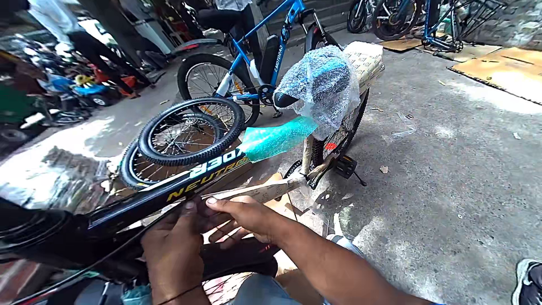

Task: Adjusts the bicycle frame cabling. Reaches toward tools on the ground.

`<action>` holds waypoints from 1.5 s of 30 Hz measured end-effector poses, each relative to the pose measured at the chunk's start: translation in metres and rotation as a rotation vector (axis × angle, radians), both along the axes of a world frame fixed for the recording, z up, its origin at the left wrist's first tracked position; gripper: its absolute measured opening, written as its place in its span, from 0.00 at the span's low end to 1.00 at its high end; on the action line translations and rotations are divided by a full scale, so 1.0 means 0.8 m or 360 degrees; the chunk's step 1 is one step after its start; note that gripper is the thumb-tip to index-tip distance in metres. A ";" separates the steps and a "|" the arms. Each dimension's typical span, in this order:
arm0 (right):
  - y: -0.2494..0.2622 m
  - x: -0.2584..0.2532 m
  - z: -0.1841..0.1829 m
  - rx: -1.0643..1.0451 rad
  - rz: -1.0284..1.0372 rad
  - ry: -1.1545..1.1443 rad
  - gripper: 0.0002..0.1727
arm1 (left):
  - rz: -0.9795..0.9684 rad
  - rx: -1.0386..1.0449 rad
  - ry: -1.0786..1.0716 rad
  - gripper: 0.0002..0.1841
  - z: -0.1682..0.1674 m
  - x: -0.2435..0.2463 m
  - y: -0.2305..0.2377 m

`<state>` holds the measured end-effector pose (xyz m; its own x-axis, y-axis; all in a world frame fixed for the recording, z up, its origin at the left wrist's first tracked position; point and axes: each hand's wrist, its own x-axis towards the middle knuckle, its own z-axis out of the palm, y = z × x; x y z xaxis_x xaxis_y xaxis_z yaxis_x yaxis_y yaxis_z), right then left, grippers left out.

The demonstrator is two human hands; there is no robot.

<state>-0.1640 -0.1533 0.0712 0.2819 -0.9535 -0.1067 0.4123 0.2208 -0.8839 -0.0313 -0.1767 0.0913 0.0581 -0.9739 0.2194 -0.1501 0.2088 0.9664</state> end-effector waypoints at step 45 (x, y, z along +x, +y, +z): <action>-0.071 -0.105 0.060 -0.1481 -0.0889 0.2434 0.44 | 0.0070 -0.0214 0.0089 0.12 -0.015 -0.006 -0.008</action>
<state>-0.2480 -0.2101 0.1192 0.1324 -0.7836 0.6069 -0.9026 -0.3484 -0.2529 -0.0364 -0.1828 0.0794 0.1161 -0.9322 0.3428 -0.1088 0.3311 0.9373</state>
